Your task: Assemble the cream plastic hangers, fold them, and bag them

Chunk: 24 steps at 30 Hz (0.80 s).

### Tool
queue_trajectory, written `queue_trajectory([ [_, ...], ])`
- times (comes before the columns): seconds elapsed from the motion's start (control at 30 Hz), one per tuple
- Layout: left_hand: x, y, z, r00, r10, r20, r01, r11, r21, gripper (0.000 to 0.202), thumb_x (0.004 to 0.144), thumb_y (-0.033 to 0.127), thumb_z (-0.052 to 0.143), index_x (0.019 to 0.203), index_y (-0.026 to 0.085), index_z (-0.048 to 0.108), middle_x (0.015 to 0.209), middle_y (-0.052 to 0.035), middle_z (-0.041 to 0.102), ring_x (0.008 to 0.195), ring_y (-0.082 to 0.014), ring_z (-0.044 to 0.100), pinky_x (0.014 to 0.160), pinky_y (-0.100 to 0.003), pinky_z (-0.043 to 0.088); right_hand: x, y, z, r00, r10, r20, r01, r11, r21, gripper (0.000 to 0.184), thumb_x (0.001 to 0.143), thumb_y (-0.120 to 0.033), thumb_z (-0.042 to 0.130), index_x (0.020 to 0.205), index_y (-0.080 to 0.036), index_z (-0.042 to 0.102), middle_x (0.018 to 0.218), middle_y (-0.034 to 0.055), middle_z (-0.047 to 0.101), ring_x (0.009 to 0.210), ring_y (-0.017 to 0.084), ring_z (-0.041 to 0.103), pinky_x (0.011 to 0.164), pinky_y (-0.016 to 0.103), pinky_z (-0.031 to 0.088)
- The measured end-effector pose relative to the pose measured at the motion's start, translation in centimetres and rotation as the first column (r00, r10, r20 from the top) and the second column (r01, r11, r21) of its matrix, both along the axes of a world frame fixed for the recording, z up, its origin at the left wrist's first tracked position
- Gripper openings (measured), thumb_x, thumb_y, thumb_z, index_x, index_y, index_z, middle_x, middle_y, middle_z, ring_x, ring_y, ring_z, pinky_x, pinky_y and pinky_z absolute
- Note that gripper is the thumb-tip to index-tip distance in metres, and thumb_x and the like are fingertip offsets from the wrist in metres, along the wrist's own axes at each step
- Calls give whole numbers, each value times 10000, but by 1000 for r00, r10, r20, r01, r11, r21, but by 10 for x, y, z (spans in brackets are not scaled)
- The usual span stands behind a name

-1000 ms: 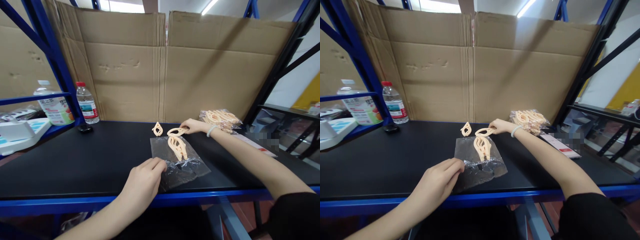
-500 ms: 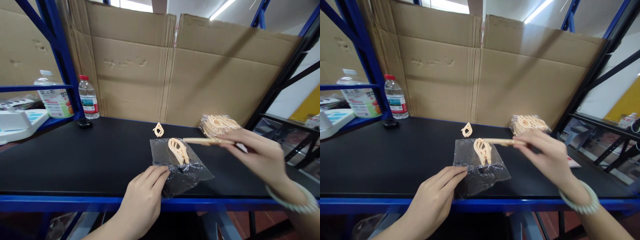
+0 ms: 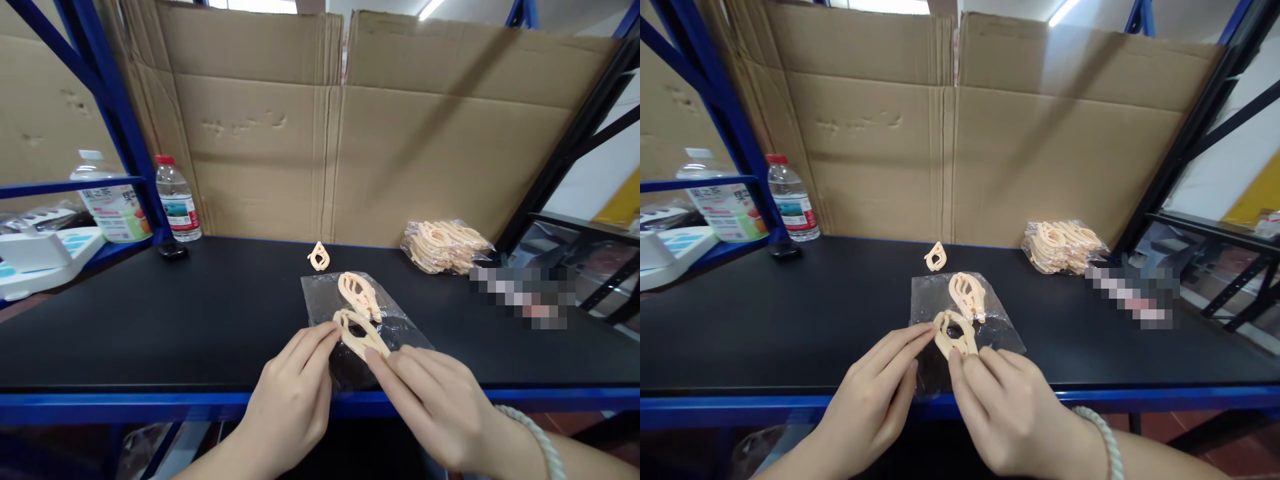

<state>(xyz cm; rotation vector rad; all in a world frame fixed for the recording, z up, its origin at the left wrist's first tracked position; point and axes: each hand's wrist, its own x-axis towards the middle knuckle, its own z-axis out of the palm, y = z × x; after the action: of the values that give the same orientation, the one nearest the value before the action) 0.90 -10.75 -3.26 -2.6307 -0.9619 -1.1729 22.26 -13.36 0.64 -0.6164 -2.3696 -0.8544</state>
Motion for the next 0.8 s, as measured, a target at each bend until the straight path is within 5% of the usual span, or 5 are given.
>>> queue_trajectory([
  [0.27,-1,0,0,1000,-7,28,7,999,-33,431,855,44,412,1267,120,509,1244,-138,578,1132,-241,559,961,-379,523,-23,24,-16,997,-76,23,77,995,-55,269,885,-27,423,1024,-17,653,813,137,656,714,226,637,549,318,548],
  [0.6,0,1,1,1000,-9,13,10,999,-43,431,864,47,408,1280,110,501,1256,-139,572,1146,-234,550,978,-378,509,-22,34,-18,977,-170,132,197,953,-230,373,824,-60,504,1181,-15,599,1154,180,648,1056,286,615,924,407,538],
  [0.8,-2,1,0,1000,-6,16,7,999,-43,451,860,49,410,1301,118,478,1279,-141,557,1167,-242,535,980,-394,508,-19,12,1,984,-76,159,119,951,-285,347,926,-241,475,1172,-32,602,1279,211,566,1222,299,507,1037,415,435],
])
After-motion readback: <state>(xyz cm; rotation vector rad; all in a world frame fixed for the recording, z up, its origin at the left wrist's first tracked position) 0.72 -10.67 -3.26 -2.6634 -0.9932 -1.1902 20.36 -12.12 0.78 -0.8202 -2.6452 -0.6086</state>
